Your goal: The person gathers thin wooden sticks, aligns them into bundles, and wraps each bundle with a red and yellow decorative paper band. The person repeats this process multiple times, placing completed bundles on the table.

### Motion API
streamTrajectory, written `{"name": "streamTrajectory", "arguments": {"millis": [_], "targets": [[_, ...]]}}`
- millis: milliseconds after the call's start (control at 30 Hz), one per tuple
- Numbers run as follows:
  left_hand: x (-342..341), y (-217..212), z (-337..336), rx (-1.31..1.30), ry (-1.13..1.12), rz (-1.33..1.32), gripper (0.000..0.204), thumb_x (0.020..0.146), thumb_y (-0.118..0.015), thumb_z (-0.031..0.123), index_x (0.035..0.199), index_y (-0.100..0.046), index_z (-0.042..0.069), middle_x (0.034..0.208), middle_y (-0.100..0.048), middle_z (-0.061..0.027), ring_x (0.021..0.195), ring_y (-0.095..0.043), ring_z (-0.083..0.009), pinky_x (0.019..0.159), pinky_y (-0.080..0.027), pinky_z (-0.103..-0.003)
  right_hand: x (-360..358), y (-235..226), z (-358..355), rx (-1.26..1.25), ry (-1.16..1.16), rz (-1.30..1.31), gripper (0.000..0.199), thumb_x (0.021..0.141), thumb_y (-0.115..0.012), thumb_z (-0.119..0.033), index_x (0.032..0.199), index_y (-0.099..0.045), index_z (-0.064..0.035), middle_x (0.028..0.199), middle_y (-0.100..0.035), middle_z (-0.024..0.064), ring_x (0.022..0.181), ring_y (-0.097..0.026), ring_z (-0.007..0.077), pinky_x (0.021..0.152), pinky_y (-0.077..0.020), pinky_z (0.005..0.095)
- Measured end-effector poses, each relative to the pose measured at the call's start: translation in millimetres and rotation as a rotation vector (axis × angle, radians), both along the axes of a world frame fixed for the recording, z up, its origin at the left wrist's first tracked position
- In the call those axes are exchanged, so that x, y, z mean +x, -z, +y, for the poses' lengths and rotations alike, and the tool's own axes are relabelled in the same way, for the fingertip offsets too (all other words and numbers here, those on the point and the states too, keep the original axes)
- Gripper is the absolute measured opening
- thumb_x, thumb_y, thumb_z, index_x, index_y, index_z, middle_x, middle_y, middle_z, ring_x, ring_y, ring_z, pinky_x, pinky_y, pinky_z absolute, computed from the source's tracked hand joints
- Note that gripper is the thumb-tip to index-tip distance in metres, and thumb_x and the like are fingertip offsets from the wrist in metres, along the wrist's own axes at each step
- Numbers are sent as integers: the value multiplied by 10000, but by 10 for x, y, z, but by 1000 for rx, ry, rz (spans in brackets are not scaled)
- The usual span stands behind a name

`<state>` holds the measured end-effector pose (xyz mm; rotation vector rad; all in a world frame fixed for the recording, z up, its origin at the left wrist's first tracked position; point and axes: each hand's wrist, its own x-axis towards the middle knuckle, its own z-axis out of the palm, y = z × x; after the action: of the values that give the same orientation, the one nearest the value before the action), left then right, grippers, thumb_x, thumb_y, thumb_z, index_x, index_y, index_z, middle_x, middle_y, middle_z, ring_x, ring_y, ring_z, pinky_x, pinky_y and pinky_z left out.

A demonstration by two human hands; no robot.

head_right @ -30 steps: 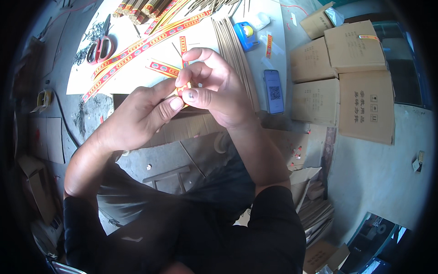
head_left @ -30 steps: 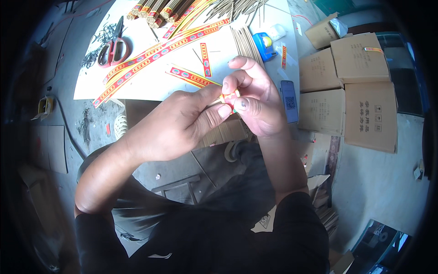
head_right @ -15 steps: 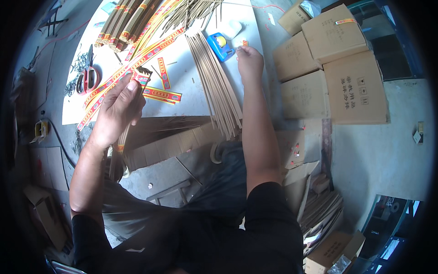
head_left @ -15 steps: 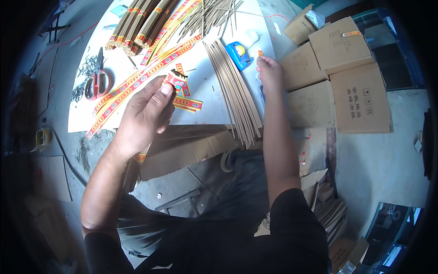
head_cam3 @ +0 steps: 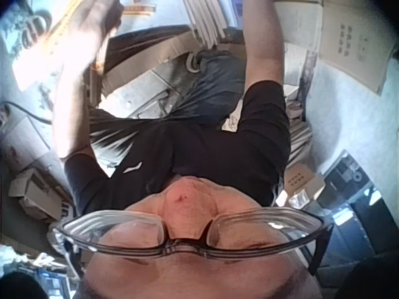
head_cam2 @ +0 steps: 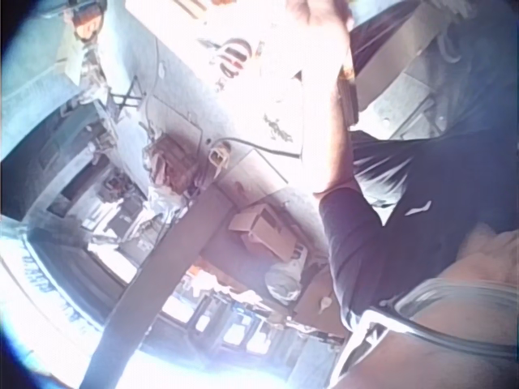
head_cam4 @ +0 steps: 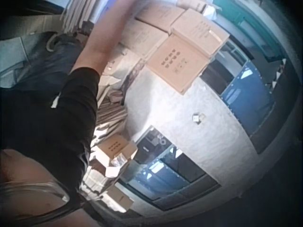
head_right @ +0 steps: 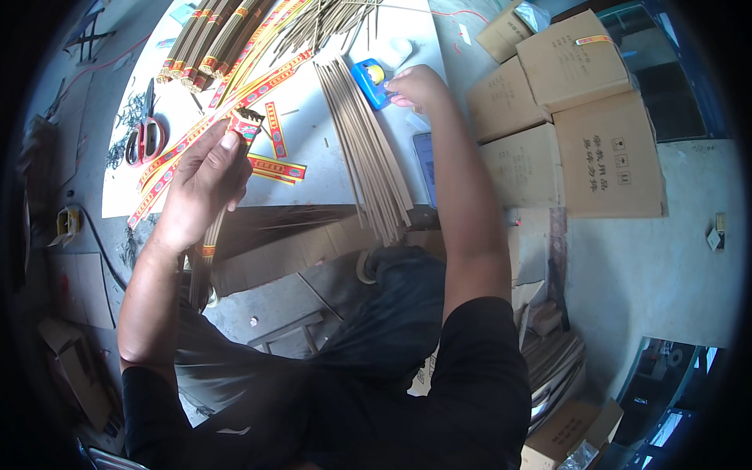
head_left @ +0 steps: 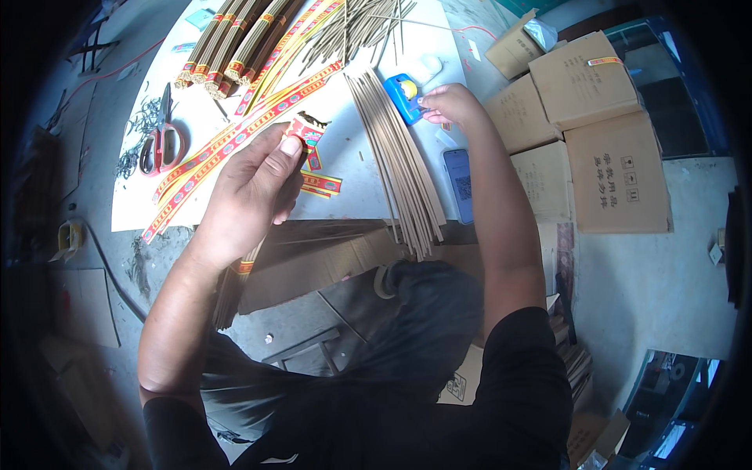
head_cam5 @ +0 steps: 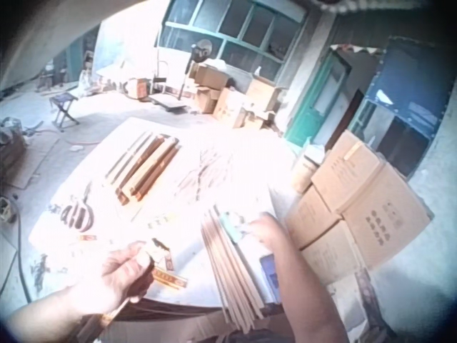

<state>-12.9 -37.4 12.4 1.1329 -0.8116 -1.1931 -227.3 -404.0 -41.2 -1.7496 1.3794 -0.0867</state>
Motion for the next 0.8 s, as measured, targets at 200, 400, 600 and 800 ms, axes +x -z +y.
{"name": "streamTrajectory", "arguments": {"millis": [200,400,600,800], "targets": [[10,9,-17,-23,13,-1,354,1147,-472,354,1241,-586,32,689,-436,67,563,-402,-40,509,-341,-219,-9,-23,-120,144,-51,-28,276,965,-741,-98,1180,-669,59,1074,-743,159,966,-752,224,875,-630,328],[27,-5,-42,-11,3,41,333,1148,-471,353,1188,-584,42,688,-444,62,556,-403,-43,511,-345,-221,-35,25,-66,190,-23,-176,338,959,-745,-98,1169,-636,143,1130,-717,202,928,-758,254,873,-652,329],[6,-1,-58,8,5,43,335,1145,-479,357,1194,-586,43,686,-445,60,553,-402,-45,511,-353,-225,-158,122,-25,332,71,-510,307,968,-702,-78,1164,-627,147,1131,-690,206,1067,-711,286,1004,-624,370],[4,42,-72,29,14,19,348,1144,-480,362,1215,-585,38,689,-449,57,553,-403,-47,511,-357,-224,-259,263,95,334,128,-681,174,967,-660,-14,1098,-647,100,1130,-683,167,1056,-702,262,1047,-586,388]]}}
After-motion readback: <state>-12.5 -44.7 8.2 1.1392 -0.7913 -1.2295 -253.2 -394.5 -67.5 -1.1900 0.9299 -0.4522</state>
